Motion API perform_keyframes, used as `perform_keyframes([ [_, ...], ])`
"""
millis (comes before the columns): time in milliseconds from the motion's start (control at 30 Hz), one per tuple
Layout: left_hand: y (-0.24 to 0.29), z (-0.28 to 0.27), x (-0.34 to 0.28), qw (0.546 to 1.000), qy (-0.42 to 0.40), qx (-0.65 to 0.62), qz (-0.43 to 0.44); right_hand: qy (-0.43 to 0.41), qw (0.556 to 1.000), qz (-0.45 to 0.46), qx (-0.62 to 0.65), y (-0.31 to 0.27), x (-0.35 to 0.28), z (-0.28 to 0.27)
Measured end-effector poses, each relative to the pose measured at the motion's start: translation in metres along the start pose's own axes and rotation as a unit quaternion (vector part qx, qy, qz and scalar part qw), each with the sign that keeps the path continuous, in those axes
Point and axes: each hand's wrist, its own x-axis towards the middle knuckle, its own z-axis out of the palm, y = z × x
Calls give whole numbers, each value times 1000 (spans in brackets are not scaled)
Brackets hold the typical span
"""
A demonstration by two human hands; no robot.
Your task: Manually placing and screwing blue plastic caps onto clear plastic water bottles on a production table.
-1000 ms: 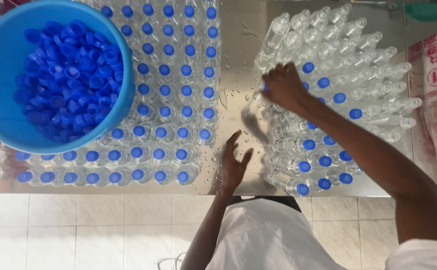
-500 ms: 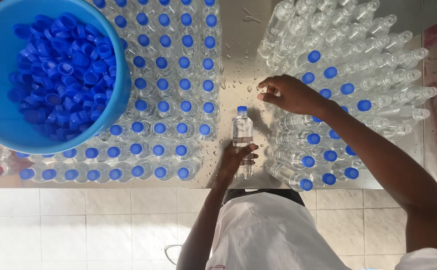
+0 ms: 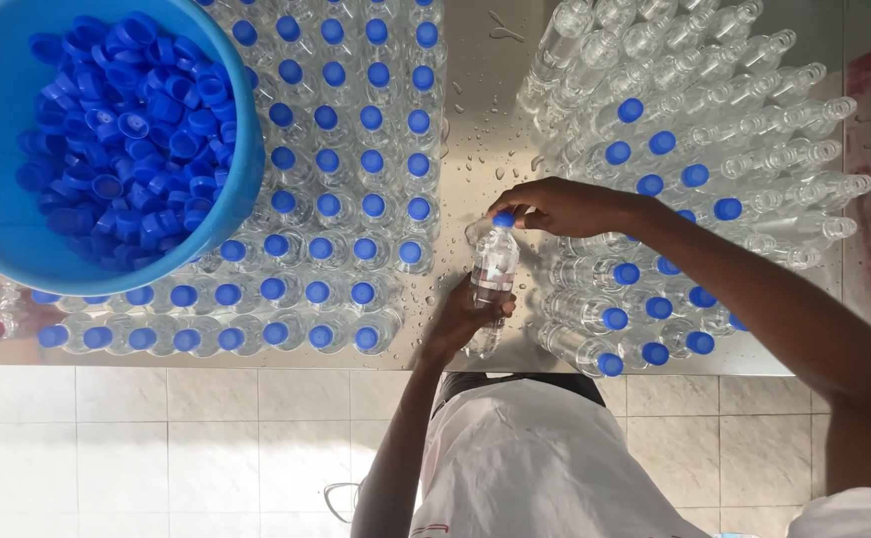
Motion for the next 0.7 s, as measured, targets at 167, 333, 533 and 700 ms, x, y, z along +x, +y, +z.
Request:
perform_keyframes([
  [167, 22, 2, -18, 997, -54, 42, 45, -70, 996, 48, -30, 0, -17, -9],
  [333, 33, -2, -23, 981, -146, 74, 106, -106, 981, 99, -128, -8, -41, -1],
  [533, 6, -8, -23, 866, -452, -215, -12, 222, 790, -368, -437, 36, -71, 65],
  [700, -5, -8, -32, 852, -484, -196, -40, 245, 805, -408, -354, 76, -64, 114],
])
